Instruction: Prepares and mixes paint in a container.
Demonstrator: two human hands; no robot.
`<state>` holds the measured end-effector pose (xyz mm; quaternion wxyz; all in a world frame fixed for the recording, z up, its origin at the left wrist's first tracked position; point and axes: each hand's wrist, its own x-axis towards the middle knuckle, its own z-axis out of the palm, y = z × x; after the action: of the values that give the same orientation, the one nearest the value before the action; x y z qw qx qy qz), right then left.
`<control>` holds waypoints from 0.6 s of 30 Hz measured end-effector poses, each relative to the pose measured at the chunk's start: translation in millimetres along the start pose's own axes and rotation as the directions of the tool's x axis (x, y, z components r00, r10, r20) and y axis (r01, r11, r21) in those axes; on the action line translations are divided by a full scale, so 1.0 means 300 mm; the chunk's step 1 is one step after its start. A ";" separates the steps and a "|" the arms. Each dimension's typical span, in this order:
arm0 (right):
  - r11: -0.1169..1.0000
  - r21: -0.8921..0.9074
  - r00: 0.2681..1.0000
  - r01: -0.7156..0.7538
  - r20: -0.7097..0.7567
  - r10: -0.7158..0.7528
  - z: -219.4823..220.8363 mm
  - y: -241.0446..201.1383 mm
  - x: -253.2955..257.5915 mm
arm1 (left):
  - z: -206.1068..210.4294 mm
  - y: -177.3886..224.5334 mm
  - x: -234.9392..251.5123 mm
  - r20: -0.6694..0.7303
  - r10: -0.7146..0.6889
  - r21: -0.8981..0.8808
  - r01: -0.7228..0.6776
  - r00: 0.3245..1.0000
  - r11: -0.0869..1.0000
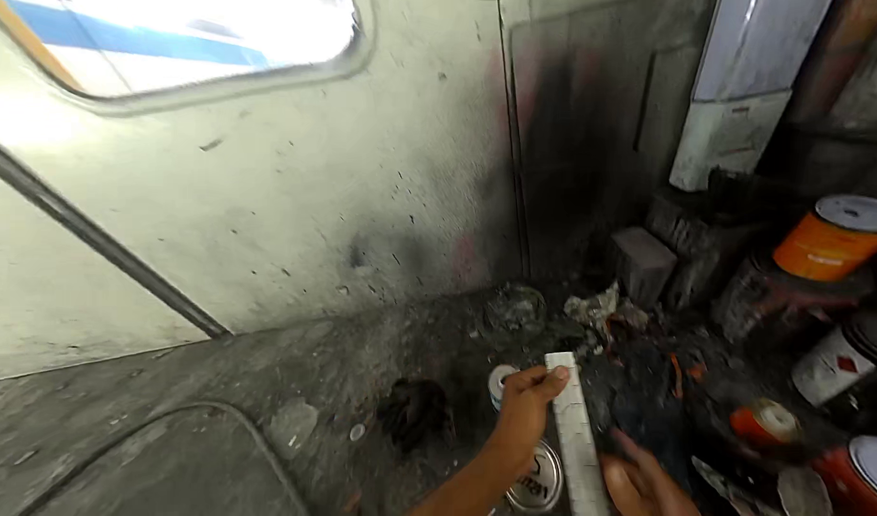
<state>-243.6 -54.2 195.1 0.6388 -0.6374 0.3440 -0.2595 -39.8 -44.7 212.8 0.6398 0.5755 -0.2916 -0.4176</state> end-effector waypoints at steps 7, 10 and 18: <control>0.753 -0.618 0.973 -0.223 -0.192 0.131 0.002 0.062 0.080 | -0.028 -0.254 0.000 0.070 0.134 0.402 -0.151 0.988 0.903; 0.539 -0.783 0.942 -0.310 -0.176 0.286 0.042 0.189 0.099 | -0.178 -0.414 -0.024 0.084 -0.045 0.788 -0.039 0.995 0.614; 0.408 -0.844 0.920 -0.347 -0.222 0.323 0.162 0.318 0.144 | -0.233 -0.590 -0.083 0.107 -0.118 0.963 -0.073 0.987 0.260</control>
<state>-189.0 -51.5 93.2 0.2611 -0.7863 0.5547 0.0761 -27.3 13.4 30.2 0.1268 0.8148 -0.5265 -0.2069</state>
